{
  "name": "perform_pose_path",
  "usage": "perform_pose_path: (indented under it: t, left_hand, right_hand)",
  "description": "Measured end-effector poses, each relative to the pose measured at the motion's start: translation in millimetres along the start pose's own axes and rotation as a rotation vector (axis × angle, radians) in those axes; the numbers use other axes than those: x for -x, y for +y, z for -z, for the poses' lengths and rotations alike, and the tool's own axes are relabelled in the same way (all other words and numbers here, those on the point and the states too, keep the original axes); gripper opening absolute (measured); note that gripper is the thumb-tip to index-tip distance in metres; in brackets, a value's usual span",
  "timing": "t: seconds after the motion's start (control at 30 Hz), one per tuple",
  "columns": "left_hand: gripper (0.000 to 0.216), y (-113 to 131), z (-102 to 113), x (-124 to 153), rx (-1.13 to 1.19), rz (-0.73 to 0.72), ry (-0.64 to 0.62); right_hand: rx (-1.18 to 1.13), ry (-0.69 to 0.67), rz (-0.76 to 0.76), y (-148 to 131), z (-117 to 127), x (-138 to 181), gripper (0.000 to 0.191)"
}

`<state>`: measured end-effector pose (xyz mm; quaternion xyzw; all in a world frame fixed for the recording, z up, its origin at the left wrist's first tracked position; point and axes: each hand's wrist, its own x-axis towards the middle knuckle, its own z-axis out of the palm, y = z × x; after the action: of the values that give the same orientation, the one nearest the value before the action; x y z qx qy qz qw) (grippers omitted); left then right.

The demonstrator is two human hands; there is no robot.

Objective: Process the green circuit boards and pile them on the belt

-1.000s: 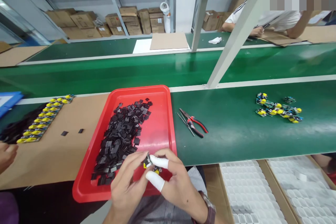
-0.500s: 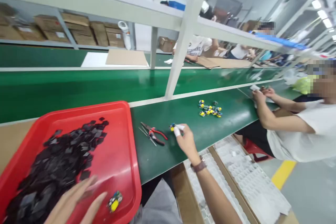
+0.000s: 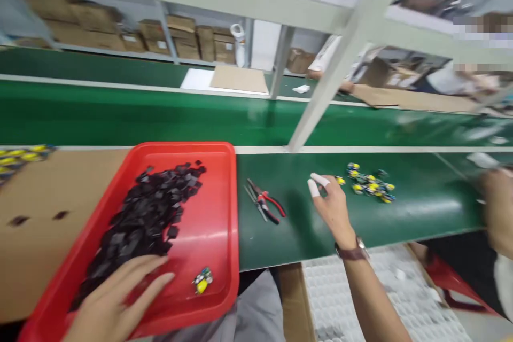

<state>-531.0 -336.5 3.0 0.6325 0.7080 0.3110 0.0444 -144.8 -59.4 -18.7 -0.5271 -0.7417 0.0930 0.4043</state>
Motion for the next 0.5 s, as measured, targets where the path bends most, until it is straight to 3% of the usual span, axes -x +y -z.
perform_pose_path:
  t: [0.03,0.13,0.2,0.33,0.5]
  left_hand:
    - [0.032,11,-2,0,0.012,-0.074,-0.08]
    - [0.027,43,-23,-2,-0.005,-0.053,-0.455]
    - [0.019,57,-34,-4,-0.017,-0.018,-0.563]
    - [0.011,56,-30,-2,-0.022,0.002,-0.536]
    - [0.019,35,-8,12,0.168,0.03,-0.413]
  right_hand:
    - [-0.07,-0.082,0.055,-23,-14,9,0.029]
    - [-0.301,-0.425,0.319,-101,-55,35,0.026]
    - [-0.332,-0.584,0.498,-148,-79,46,0.029]
    - [-0.216,-0.795,0.617,-206,-122,49,0.025]
    - [-0.222,-0.827,0.543,-228,-164,41,0.015]
